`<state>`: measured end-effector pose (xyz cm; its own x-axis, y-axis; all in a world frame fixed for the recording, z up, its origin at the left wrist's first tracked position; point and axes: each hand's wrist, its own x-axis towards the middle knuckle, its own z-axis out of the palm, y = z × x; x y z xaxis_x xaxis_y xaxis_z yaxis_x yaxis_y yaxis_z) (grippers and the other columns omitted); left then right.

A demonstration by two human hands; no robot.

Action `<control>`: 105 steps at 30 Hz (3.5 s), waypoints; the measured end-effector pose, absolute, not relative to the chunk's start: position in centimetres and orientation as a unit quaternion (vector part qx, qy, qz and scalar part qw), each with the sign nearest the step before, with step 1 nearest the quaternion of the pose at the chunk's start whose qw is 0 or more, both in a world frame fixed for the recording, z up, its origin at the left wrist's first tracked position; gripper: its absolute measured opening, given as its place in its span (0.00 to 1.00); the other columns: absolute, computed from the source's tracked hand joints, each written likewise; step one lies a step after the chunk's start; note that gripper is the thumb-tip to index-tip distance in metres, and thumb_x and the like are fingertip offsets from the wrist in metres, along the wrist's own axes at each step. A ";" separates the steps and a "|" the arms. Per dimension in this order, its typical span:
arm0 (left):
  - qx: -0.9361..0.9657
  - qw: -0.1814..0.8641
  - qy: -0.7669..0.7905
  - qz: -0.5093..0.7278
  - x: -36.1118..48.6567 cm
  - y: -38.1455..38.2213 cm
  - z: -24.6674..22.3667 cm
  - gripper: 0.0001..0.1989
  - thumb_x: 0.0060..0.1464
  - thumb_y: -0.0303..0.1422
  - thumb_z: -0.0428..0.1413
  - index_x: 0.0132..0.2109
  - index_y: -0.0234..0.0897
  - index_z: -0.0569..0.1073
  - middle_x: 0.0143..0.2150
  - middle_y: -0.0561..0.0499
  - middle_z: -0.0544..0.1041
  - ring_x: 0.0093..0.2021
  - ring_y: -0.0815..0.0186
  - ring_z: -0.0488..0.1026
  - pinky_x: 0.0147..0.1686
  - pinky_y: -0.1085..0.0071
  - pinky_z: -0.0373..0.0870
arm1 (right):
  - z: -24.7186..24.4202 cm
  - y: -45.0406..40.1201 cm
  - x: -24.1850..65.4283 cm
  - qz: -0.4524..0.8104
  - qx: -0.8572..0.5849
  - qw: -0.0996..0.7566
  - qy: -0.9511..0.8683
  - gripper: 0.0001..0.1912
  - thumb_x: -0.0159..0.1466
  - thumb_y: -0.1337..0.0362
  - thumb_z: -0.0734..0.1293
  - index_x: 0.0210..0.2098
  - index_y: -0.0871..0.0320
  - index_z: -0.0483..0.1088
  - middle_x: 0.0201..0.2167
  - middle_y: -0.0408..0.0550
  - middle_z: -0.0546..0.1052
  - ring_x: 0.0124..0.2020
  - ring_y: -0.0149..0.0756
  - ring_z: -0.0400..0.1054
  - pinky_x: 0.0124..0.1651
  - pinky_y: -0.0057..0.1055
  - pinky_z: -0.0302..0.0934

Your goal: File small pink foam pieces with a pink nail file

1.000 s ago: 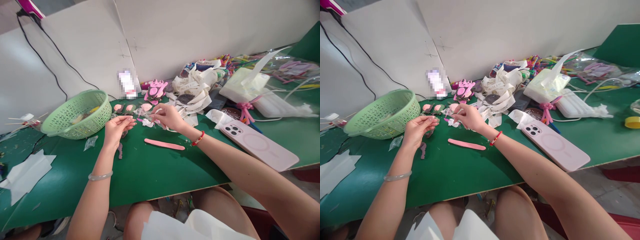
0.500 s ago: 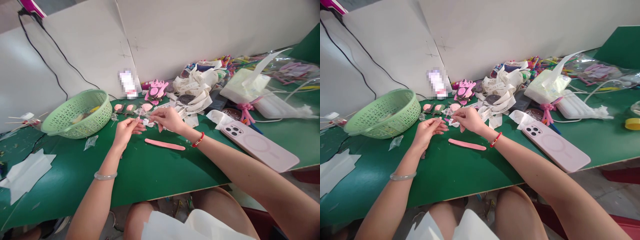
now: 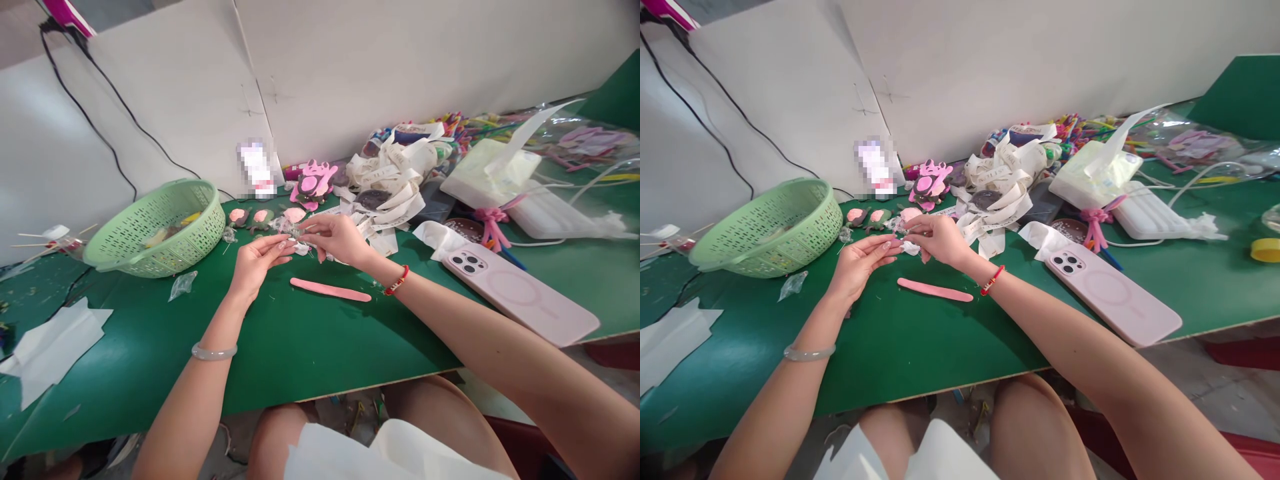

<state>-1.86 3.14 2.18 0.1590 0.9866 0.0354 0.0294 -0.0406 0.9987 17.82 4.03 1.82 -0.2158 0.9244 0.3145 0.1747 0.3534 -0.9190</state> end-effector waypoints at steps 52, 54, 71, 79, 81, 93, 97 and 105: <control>0.677 0.145 0.596 0.408 -7.2 5.0 3.3 0.05 0.45 0.36 0.63 0.29 0.40 0.80 0.32 0.48 0.80 0.31 0.62 0.73 0.36 0.67 0.68 | 0.2 4.1 17.6 0.094 -0.331 0.508 -0.790 0.13 0.69 0.57 0.63 0.39 0.56 0.78 0.37 0.52 0.77 0.32 0.35 0.71 0.36 0.33 0.68; 0.650 0.182 0.614 0.410 -8.0 5.4 3.1 0.05 0.41 0.33 0.64 0.29 0.40 0.80 0.31 0.48 0.81 0.31 0.61 0.75 0.36 0.66 0.69 | 0.1 4.3 17.6 0.097 -0.333 0.511 -0.787 0.13 0.69 0.57 0.63 0.38 0.56 0.78 0.37 0.51 0.77 0.31 0.34 0.71 0.34 0.32 0.67; 0.570 0.311 0.685 0.331 -9.3 6.2 1.3 0.30 0.20 0.45 0.73 0.31 0.36 0.72 0.25 0.51 0.77 0.26 0.62 0.74 0.26 0.70 0.65 | -0.3 4.5 17.5 0.120 -0.326 0.500 -0.794 0.09 0.68 0.60 0.65 0.38 0.56 0.77 0.38 0.51 0.77 0.31 0.35 0.70 0.34 0.33 0.67; 0.675 0.314 0.524 0.414 -4.7 3.7 3.8 0.26 0.48 0.57 0.60 0.38 0.38 0.79 0.34 0.47 0.79 0.37 0.61 0.74 0.36 0.70 0.68 | 0.0 4.0 17.0 0.110 -0.286 0.527 -0.793 0.07 0.67 0.64 0.67 0.38 0.57 0.78 0.36 0.50 0.77 0.32 0.35 0.71 0.35 0.32 0.68; 0.690 0.392 0.473 0.382 -2.9 2.5 4.2 0.25 0.47 0.56 0.61 0.38 0.38 0.80 0.34 0.47 0.79 0.35 0.62 0.73 0.36 0.69 0.68 | 0.2 3.6 16.8 0.115 -0.274 0.539 -0.788 0.07 0.67 0.64 0.67 0.39 0.57 0.77 0.36 0.50 0.77 0.33 0.35 0.71 0.36 0.32 0.68; 0.600 0.511 0.444 0.426 -2.0 2.3 3.3 0.15 0.41 0.45 0.69 0.31 0.38 0.81 0.28 0.52 0.76 0.31 0.69 0.67 0.36 0.70 0.65 | 0.1 3.3 16.7 0.091 -0.240 0.543 -0.799 0.05 0.67 0.65 0.66 0.37 0.57 0.75 0.32 0.49 0.75 0.33 0.36 0.71 0.35 0.32 0.68; 0.600 0.508 0.443 0.430 -2.1 2.6 3.0 0.15 0.41 0.44 0.69 0.32 0.38 0.81 0.28 0.51 0.76 0.31 0.69 0.67 0.36 0.70 0.64 | 0.1 3.5 16.7 0.079 -0.228 0.532 -0.812 0.06 0.67 0.68 0.66 0.37 0.58 0.75 0.32 0.49 0.75 0.34 0.36 0.71 0.36 0.32 0.69; 0.562 0.493 0.482 0.458 -2.9 3.7 2.3 0.17 0.40 0.44 0.70 0.33 0.36 0.81 0.26 0.52 0.74 0.29 0.71 0.66 0.31 0.74 0.61 | 0.2 3.9 17.2 0.061 -0.241 0.534 -0.808 0.09 0.69 0.66 0.64 0.38 0.58 0.77 0.34 0.50 0.78 0.34 0.36 0.73 0.36 0.32 0.69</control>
<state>-2.88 3.66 2.33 0.1168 0.9924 0.0391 0.0906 -0.0498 0.9946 17.22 3.90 0.16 -0.3143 0.4539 0.8338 0.3242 0.8768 -0.3551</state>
